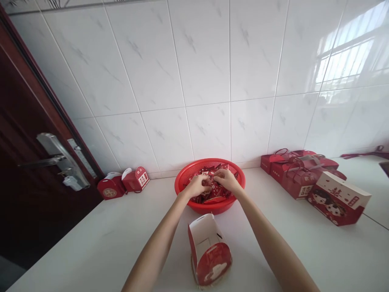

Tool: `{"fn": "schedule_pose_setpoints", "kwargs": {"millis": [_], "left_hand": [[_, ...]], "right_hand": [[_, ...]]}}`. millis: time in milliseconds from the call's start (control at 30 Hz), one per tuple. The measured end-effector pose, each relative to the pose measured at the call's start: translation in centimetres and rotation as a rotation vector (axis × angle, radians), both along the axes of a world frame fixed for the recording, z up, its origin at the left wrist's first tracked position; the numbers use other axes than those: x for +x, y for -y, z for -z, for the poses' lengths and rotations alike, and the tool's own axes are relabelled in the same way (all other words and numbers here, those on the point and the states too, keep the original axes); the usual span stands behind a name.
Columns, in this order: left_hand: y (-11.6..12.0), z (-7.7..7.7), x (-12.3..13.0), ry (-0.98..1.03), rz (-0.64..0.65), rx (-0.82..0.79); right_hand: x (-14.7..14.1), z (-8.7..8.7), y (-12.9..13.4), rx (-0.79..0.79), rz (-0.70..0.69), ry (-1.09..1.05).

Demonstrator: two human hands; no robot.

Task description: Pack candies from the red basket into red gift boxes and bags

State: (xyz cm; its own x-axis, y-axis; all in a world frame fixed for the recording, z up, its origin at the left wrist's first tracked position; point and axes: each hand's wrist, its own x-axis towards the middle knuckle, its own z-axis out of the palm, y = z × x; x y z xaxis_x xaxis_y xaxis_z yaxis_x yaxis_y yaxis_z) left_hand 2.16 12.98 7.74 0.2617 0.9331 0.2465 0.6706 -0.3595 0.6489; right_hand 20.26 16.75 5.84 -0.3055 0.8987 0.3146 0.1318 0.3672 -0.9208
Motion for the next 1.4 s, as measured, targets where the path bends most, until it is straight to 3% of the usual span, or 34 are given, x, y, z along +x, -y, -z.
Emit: {"fn": "schedule_pose_setpoints", "kwargs": {"millis": [200,300,433,600,700,933,1133,1400], "left_hand": [[0.0,-0.1,-0.2,0.302,-0.041,0.174],[0.4,-0.2,-0.3,0.468,-0.016,0.145],[0.9,-0.4,-0.4,0.579,-0.038,0.096],[0.8,-0.2,-0.4,0.494,-0.018,0.054],[0.4,0.0,-0.5,0.463,-0.005,0.031],[-1.0,1.6,-1.8,0.214,-0.291,-0.007],[-1.2,2.3,-2.0,0.082,-0.291,-0.079],[-0.3,1.1,-1.5,0.071,-0.143,-0.123]], "right_hand": [[0.1,-0.7,1.0,-0.066,-0.172,-0.081],[0.1,-1.1,1.4,-0.135,-0.280,-0.238],[0.3,-1.4,1.5,-0.137,-0.300,-0.311],[0.4,-1.6,1.7,-0.170,-0.291,-0.267],[0.5,-1.9,1.9,-0.170,-0.205,-0.277],[0.6,-2.0,1.3,-0.278,0.058,-0.516],[0.5,-1.6,1.2,-0.333,0.103,-0.526],[0.6,-1.2,0.3,-0.431,0.147,-0.556]]}}
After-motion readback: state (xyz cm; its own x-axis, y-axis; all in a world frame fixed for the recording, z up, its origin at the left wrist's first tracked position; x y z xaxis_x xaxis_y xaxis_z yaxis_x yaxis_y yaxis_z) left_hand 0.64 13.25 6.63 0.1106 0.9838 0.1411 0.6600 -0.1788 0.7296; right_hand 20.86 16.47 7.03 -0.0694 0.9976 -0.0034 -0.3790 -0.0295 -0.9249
